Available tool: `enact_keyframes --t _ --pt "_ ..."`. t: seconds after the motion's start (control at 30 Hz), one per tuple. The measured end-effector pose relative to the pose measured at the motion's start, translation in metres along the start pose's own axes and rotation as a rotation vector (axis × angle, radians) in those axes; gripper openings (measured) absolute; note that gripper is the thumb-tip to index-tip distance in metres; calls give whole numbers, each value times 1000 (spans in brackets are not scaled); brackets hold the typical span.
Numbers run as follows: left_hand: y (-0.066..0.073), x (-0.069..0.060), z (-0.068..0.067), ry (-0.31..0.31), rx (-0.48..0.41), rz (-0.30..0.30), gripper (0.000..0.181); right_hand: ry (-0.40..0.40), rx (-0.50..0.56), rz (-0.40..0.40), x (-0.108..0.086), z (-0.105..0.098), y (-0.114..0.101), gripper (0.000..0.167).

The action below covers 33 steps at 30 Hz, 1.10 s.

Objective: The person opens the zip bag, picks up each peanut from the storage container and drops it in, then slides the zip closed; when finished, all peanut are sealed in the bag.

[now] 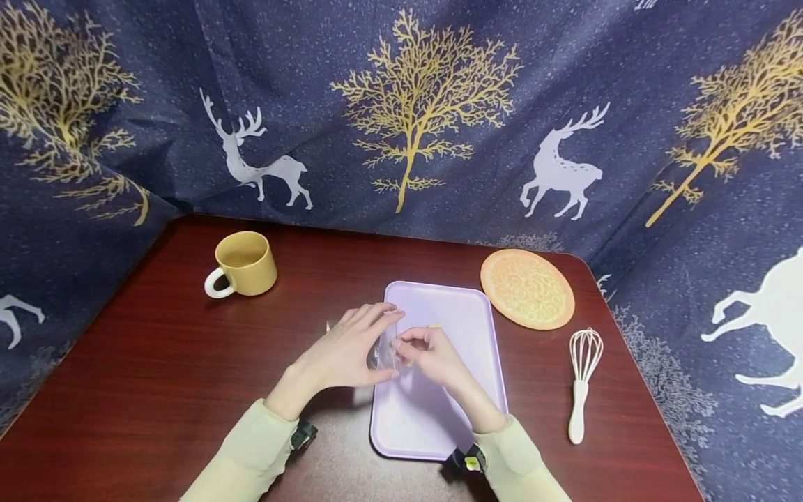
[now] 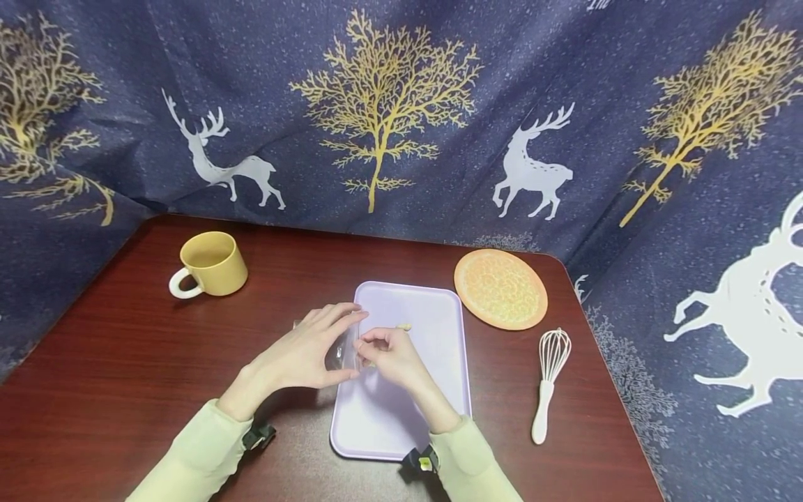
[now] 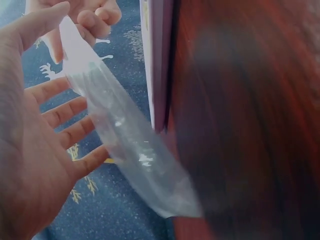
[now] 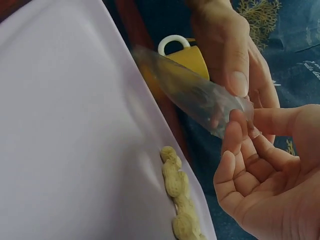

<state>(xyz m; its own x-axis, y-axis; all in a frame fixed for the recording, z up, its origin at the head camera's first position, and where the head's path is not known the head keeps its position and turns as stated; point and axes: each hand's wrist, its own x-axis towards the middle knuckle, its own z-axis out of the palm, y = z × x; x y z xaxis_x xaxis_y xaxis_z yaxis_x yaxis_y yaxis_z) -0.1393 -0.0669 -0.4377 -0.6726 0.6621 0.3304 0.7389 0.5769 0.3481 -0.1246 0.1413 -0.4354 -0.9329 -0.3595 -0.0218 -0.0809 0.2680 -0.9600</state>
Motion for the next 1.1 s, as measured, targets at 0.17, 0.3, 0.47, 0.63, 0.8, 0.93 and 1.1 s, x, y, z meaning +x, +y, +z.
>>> enact_keyframes --t 0.17,0.3,0.47,0.63,0.8,0.93,1.1 --pt "3 1 -3 16 4 -17 87 3 10 9 -1 -1 0 18" --pt "5 4 -6 46 -28 -50 76 14 12 10 -1 -1 1 16" --pt "8 7 -11 144 -115 -130 54 32 20 23 0 -1 0 15" --pt "13 9 -15 221 -202 -257 19 53 29 31 0 1 -2 18" --pt "18 10 -16 147 -347 -379 7 69 51 24 -1 3 -3 18" --pt "19 10 -15 60 -537 -449 8 75 77 23 -1 5 -4 19" --pt "19 10 -14 -16 -777 -484 12 80 131 28 -1 9 -4 19"
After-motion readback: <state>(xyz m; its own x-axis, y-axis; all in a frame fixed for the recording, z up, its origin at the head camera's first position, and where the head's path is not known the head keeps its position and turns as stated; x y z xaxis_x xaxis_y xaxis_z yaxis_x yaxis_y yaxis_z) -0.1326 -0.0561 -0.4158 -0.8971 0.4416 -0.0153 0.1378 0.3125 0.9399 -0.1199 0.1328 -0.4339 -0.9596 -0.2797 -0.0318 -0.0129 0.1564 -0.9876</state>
